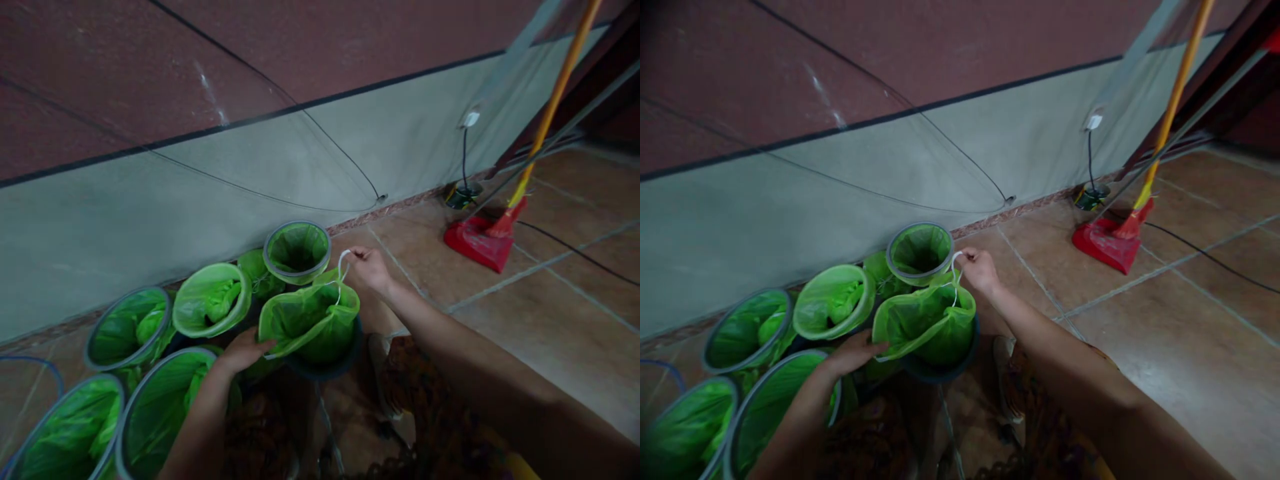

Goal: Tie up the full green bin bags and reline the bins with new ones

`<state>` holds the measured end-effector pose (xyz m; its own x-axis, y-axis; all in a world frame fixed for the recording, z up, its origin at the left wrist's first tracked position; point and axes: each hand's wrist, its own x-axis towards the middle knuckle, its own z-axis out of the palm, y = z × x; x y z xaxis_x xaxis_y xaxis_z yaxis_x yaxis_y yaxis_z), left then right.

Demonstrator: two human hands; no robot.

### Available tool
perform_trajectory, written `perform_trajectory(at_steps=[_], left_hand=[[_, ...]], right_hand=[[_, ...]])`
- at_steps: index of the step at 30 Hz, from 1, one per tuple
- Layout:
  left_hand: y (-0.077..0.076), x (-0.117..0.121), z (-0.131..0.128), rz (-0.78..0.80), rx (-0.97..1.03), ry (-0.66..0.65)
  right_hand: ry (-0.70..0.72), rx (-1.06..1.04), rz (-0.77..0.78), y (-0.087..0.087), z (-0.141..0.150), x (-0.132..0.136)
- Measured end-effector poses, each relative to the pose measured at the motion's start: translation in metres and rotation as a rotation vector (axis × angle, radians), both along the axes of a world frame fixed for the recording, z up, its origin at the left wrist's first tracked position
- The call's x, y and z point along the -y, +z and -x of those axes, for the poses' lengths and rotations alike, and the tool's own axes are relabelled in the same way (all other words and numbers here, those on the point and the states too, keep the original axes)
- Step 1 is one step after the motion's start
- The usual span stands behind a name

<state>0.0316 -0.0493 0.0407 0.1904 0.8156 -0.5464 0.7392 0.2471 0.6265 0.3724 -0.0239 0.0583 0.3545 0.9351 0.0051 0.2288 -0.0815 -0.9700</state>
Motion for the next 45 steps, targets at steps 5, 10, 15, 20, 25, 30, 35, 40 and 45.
perform_trajectory(at_steps=[5, 10, 15, 20, 25, 30, 35, 40, 45], left_hand=[[-0.005, 0.015, -0.006, 0.196, -0.063, 0.021], [0.033, 0.003, -0.005, -0.051, 0.132, 0.051], [0.079, -0.002, -0.037, -0.47, 0.476, 0.135], [0.074, -0.005, -0.071, -0.594, 0.592, 0.104], [0.055, -0.015, -0.075, -0.646, 0.509, 0.069], [0.039, -0.016, -0.075, -0.563, 0.558, 0.281], [0.019, -0.001, -0.09, -0.289, 0.732, 0.031], [0.001, 0.014, -0.103, -0.249, 0.598, -0.04], [-0.013, 0.015, -0.105, -0.105, 0.679, 0.313]], right_hand=[[-0.016, -0.297, -0.05, 0.007, 0.013, -0.002], [0.162, -0.673, 0.08, 0.028, 0.033, 0.01], [0.385, -0.768, 0.086, 0.049, 0.064, 0.021], [0.563, -0.548, 0.19, 0.045, 0.098, 0.026], [0.853, -0.307, 0.318, 0.026, 0.112, 0.03], [0.719, -0.399, 0.307, 0.025, 0.106, 0.024], [0.638, -0.623, 0.214, 0.034, 0.097, 0.017], [0.512, -0.729, 0.13, 0.044, 0.084, 0.013], [0.237, -0.778, 0.047, 0.052, 0.065, 0.005]])
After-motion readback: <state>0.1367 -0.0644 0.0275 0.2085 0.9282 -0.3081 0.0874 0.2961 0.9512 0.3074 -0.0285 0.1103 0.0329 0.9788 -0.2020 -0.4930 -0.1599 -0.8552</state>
